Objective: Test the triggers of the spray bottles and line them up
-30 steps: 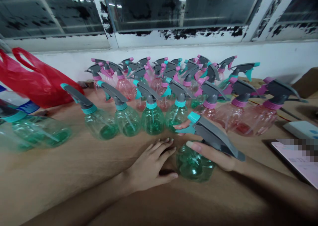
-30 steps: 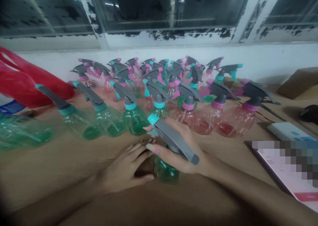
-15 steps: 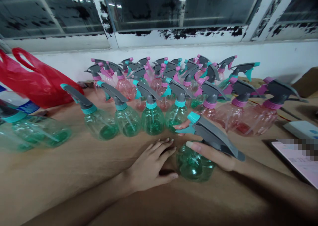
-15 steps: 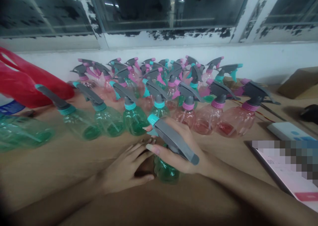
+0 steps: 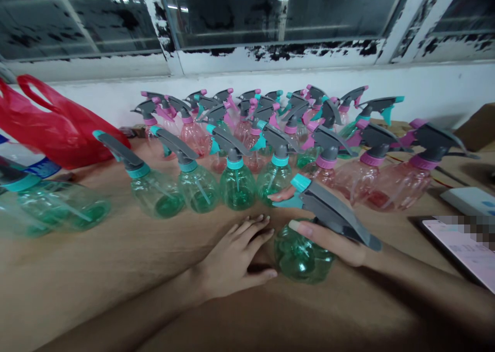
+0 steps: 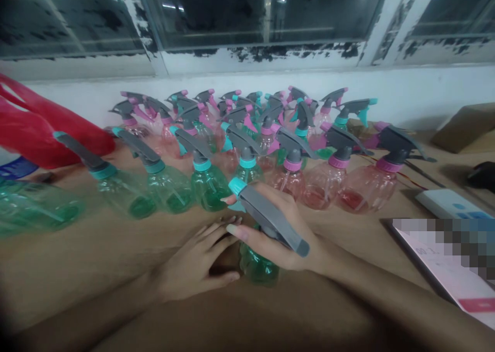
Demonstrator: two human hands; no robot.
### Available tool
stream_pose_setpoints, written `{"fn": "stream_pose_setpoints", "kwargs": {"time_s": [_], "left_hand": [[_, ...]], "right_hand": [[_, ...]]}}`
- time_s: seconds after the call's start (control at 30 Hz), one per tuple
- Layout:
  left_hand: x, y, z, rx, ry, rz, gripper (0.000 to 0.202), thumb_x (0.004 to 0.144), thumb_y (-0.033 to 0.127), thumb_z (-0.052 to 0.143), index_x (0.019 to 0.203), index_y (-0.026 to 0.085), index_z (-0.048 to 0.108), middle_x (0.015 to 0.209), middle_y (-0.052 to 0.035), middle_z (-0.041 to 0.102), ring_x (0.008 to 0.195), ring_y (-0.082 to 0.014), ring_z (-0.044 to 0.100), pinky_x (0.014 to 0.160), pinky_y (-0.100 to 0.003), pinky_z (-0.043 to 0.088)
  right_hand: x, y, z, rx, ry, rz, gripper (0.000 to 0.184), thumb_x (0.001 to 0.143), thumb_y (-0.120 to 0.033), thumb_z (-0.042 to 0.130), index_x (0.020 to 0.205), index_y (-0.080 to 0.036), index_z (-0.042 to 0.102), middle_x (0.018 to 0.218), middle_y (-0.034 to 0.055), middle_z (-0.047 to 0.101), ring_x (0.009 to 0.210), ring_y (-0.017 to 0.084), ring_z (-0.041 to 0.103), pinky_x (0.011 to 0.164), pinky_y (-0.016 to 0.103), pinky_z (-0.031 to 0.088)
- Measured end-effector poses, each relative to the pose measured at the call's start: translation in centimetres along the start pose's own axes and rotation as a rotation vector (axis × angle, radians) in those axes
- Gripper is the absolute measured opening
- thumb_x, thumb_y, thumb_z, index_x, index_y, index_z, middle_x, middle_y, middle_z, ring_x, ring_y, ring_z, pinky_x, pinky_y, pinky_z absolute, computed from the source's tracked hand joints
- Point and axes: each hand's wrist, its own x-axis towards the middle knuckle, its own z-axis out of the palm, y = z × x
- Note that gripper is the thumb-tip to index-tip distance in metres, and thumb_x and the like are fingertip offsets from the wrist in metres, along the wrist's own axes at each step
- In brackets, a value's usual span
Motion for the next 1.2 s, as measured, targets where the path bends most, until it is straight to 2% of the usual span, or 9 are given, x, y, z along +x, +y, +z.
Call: {"fn": "stream_pose_setpoints", "kwargs": {"time_s": [0.37,0.53,0.7,0.8,0.87,0.97,1.2], "left_hand": [[0.0,-0.16,-0.02,0.014,-0.021,0.002,0.069,0.087,0.056,0.053,0.138,0.011,0.038,0.147,-0.0147,0.033,0.135,-0.0303,0.029,0.107,-0.048,0.028],[-0.1,-0.11,0.02,0.016,-0.022,-0.004,0.069,0.088,0.056,0.052,0.138,0.011,0.04,0.147,-0.0149,0.034,0.134,-0.0304,0.03,0.108,-0.048,0.027],[0.09,0.06,-0.28,0.01,-0.045,-0.005,0.067,0.087,0.054,0.055,0.136,0.01,0.042,0.145,-0.0156,0.036,0.134,-0.0301,0.03,0.108,-0.047,0.027],[0.15,0.03,-0.33,-0.009,-0.037,-0.012,0.066,0.087,0.053,0.055,0.136,0.011,0.041,0.144,-0.0155,0.038,0.134,-0.03,0.031,0.108,-0.047,0.028],[0.13,-0.01,-0.32,-0.03,-0.027,-0.02,0.065,0.088,0.054,0.054,0.137,0.013,0.04,0.144,-0.0146,0.038,0.133,-0.0302,0.032,0.107,-0.048,0.029],[0.13,0.0,-0.4,-0.04,-0.044,-0.038,0.065,0.088,0.055,0.052,0.138,0.014,0.04,0.144,-0.0139,0.038,0.133,-0.031,0.033,0.106,-0.049,0.029],[0.17,0.06,-0.48,-0.037,-0.053,-0.037,0.065,0.089,0.055,0.05,0.141,0.018,0.035,0.148,-0.0106,0.032,0.135,-0.0305,0.029,0.108,-0.048,0.027]], "right_hand": [[0.02,-0.11,-0.16,0.05,-0.002,0.01,0.028,0.079,-0.023,0.066,0.106,-0.025,0.061,0.091,0.0008,0.065,0.08,0.018,0.064,0.072,0.033,0.052],[0.04,-0.13,-0.08,0.055,-0.016,0.046,0.029,0.079,-0.025,0.066,0.108,-0.026,0.061,0.083,-0.0005,0.065,0.067,0.017,0.063,0.065,0.033,0.052],[-0.06,-0.15,-0.04,0.048,0.006,0.076,0.016,0.08,-0.026,0.065,0.095,-0.028,0.063,0.082,-0.0008,0.066,0.072,0.018,0.064,0.066,0.034,0.052],[-0.14,-0.01,-0.07,0.023,-0.001,0.09,0.004,0.082,-0.029,0.061,0.086,-0.027,0.06,0.078,-0.0004,0.063,0.066,0.016,0.061,0.059,0.032,0.049],[-0.12,0.03,-0.09,-0.008,-0.002,0.088,0.005,0.083,-0.031,0.06,0.082,-0.026,0.059,0.079,0.0006,0.063,0.068,0.017,0.062,0.058,0.032,0.048],[0.01,-0.18,-0.08,-0.003,-0.006,0.071,0.006,0.083,-0.031,0.06,0.084,-0.025,0.06,0.083,0.0018,0.065,0.08,0.02,0.064,0.065,0.034,0.051],[0.04,-0.34,0.29,0.033,0.059,0.071,0.02,0.079,-0.031,0.067,0.098,-0.024,0.065,0.085,0.0015,0.067,0.071,0.017,0.064,0.063,0.033,0.053]]}}
